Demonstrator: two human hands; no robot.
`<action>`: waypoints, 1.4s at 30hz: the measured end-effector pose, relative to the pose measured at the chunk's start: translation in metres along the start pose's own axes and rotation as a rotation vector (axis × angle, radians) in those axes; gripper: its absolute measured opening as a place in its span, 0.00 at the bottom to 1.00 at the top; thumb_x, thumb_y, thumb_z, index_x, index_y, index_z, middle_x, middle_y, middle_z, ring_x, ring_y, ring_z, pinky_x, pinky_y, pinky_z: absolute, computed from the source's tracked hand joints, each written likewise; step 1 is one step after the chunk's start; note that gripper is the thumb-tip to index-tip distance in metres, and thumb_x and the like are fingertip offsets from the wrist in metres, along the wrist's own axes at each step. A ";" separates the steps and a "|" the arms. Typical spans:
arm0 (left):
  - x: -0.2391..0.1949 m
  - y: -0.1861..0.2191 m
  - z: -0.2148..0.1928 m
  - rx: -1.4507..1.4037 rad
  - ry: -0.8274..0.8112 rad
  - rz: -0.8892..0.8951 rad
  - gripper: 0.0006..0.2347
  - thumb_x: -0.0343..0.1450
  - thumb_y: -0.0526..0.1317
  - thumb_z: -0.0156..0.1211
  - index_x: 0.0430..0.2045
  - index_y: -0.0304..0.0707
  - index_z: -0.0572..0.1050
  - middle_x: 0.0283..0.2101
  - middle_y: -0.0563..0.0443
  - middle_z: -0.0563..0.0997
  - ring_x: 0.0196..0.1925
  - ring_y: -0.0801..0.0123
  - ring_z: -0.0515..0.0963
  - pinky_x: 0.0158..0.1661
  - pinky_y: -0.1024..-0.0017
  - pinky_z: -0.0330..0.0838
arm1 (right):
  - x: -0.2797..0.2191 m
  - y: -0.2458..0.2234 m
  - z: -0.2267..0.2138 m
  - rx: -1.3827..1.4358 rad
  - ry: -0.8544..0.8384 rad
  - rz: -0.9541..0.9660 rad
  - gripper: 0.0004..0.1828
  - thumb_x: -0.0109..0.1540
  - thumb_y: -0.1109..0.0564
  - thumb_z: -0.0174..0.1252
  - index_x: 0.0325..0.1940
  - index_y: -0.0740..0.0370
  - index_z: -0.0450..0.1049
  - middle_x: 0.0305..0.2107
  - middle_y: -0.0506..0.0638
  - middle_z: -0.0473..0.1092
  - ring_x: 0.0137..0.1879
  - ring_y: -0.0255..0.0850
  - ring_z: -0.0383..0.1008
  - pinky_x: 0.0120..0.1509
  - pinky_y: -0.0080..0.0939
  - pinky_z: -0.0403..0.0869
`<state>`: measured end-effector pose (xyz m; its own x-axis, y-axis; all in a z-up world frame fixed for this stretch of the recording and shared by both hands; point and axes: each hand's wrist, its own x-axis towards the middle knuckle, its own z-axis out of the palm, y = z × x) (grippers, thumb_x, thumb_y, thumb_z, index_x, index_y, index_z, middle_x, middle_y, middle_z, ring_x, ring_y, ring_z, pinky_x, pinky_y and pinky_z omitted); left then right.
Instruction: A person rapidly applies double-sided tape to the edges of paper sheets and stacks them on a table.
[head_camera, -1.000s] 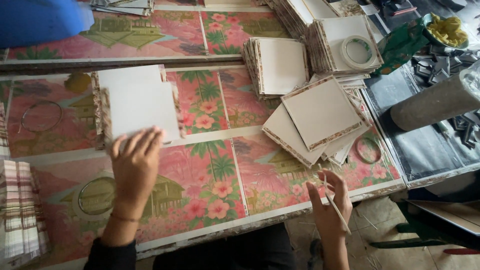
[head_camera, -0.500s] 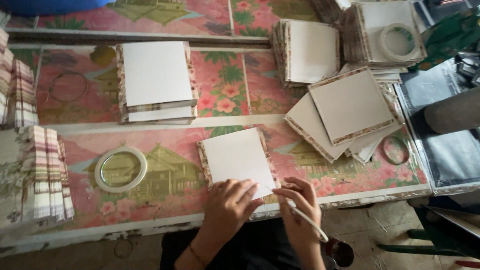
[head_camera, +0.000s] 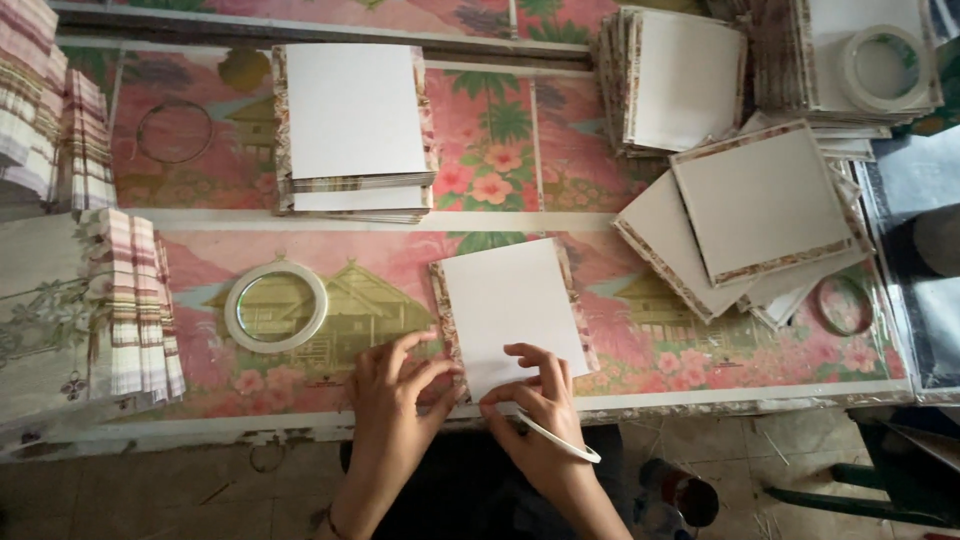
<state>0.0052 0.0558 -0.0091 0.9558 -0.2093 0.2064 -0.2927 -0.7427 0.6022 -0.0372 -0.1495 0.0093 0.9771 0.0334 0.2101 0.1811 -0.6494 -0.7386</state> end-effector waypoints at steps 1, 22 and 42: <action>0.000 0.002 -0.002 -0.002 -0.037 -0.041 0.08 0.65 0.51 0.76 0.37 0.66 0.87 0.65 0.70 0.75 0.58 0.52 0.71 0.52 0.46 0.68 | 0.000 0.002 0.003 -0.005 -0.016 -0.008 0.03 0.60 0.55 0.70 0.38 0.50 0.83 0.63 0.53 0.68 0.60 0.50 0.69 0.60 0.48 0.76; 0.002 0.015 -0.015 -0.043 -0.180 -0.180 0.13 0.64 0.49 0.78 0.41 0.67 0.86 0.70 0.73 0.71 0.65 0.56 0.67 0.56 0.43 0.64 | 0.011 0.002 0.015 -0.144 -0.044 -0.080 0.03 0.57 0.56 0.68 0.34 0.52 0.81 0.63 0.55 0.69 0.58 0.55 0.68 0.65 0.57 0.69; -0.002 0.002 0.001 0.088 -0.179 -0.219 0.16 0.57 0.56 0.82 0.36 0.81 0.84 0.70 0.77 0.68 0.67 0.51 0.66 0.48 0.40 0.65 | -0.001 0.077 -0.089 -0.152 0.184 0.169 0.04 0.58 0.57 0.75 0.33 0.57 0.86 0.67 0.51 0.68 0.53 0.41 0.79 0.56 0.44 0.81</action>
<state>0.0024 0.0544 -0.0095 0.9878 -0.1411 -0.0655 -0.0827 -0.8333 0.5466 -0.0340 -0.2673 0.0090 0.9529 -0.2141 0.2148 -0.0149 -0.7406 -0.6718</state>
